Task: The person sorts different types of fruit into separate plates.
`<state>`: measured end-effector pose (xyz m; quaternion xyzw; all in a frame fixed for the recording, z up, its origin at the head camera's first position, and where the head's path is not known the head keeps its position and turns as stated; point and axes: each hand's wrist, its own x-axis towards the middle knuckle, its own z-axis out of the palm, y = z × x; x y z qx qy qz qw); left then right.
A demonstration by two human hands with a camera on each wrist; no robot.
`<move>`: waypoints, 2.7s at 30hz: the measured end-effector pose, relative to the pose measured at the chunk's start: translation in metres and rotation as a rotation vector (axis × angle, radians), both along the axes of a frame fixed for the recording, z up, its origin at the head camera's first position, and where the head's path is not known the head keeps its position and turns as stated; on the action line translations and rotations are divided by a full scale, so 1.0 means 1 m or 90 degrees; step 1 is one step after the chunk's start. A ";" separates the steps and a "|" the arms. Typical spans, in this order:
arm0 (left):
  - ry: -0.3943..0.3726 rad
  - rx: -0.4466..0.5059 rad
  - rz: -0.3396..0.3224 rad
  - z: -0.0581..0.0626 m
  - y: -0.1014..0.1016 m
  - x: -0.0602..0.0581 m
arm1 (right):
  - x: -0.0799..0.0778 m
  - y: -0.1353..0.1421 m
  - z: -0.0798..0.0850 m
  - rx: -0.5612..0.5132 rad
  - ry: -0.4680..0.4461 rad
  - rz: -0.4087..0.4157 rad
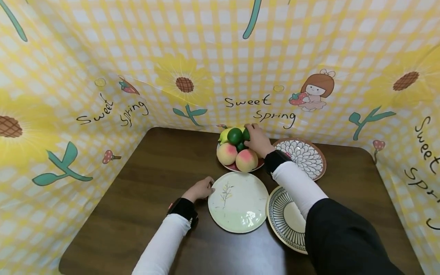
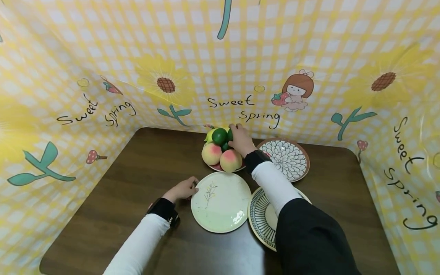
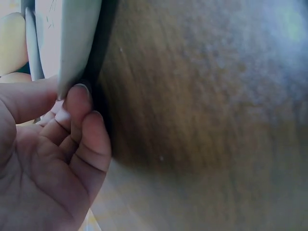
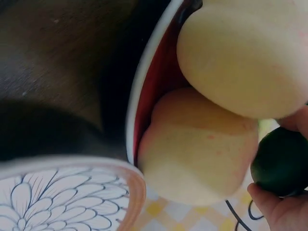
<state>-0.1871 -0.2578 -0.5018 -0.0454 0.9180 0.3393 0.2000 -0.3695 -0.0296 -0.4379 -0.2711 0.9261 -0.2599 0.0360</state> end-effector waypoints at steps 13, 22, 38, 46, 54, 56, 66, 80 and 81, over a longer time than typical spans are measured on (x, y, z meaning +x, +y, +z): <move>-0.004 0.032 -0.037 -0.001 -0.010 -0.007 | 0.096 0.043 0.003 -0.047 0.064 0.226; 0.000 0.035 -0.027 -0.005 -0.008 -0.007 | 0.115 0.049 -0.049 0.092 0.097 0.344; 0.017 0.047 -0.050 -0.014 -0.015 -0.002 | 0.117 0.056 -0.042 0.123 0.162 0.296; -0.055 0.007 0.030 -0.009 -0.004 0.003 | 0.078 0.026 0.009 0.038 0.162 0.211; -0.051 0.000 0.032 -0.015 0.003 0.012 | 0.030 -0.037 0.014 -0.012 -0.068 0.079; -0.049 0.001 0.029 -0.017 0.005 0.013 | 0.023 -0.046 0.009 0.001 -0.093 0.066; -0.008 0.020 0.010 -0.014 0.008 0.001 | 0.006 -0.053 -0.003 0.027 -0.067 0.026; 0.038 0.026 0.010 -0.012 -0.004 0.000 | 0.055 -0.026 0.038 -0.074 0.084 0.195; 0.045 0.030 0.005 -0.012 -0.003 0.000 | 0.064 -0.022 0.037 -0.063 0.110 0.224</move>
